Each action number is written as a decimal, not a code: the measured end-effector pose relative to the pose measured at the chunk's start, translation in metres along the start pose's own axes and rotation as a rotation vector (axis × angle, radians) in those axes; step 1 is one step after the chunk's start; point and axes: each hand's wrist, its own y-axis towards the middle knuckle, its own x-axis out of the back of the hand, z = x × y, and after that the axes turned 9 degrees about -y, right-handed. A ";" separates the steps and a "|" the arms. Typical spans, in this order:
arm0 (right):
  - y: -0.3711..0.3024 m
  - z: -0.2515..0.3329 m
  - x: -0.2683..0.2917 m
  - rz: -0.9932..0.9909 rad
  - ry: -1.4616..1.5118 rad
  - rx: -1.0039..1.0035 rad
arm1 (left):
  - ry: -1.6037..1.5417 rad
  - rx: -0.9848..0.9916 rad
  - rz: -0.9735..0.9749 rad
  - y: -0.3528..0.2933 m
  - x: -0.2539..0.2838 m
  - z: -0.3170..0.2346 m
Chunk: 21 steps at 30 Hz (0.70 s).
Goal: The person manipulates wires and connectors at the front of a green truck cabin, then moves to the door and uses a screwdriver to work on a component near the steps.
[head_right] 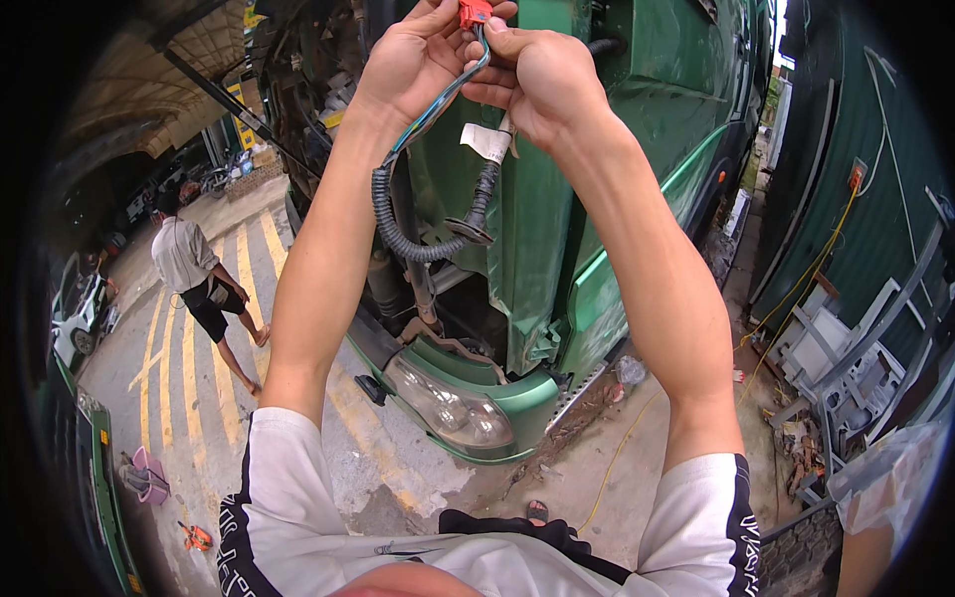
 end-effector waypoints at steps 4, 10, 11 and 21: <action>0.000 -0.001 -0.002 -0.032 0.047 -0.006 | -0.042 0.001 0.033 -0.001 0.003 0.004; 0.006 -0.011 -0.005 -0.091 0.085 0.000 | -0.074 -0.019 0.094 0.001 0.012 0.009; 0.005 -0.011 -0.006 -0.089 0.082 0.008 | -0.074 -0.016 0.093 0.002 0.014 0.008; -0.013 -0.003 0.003 -0.256 -0.389 0.298 | 0.053 -0.074 -0.056 0.003 0.003 0.007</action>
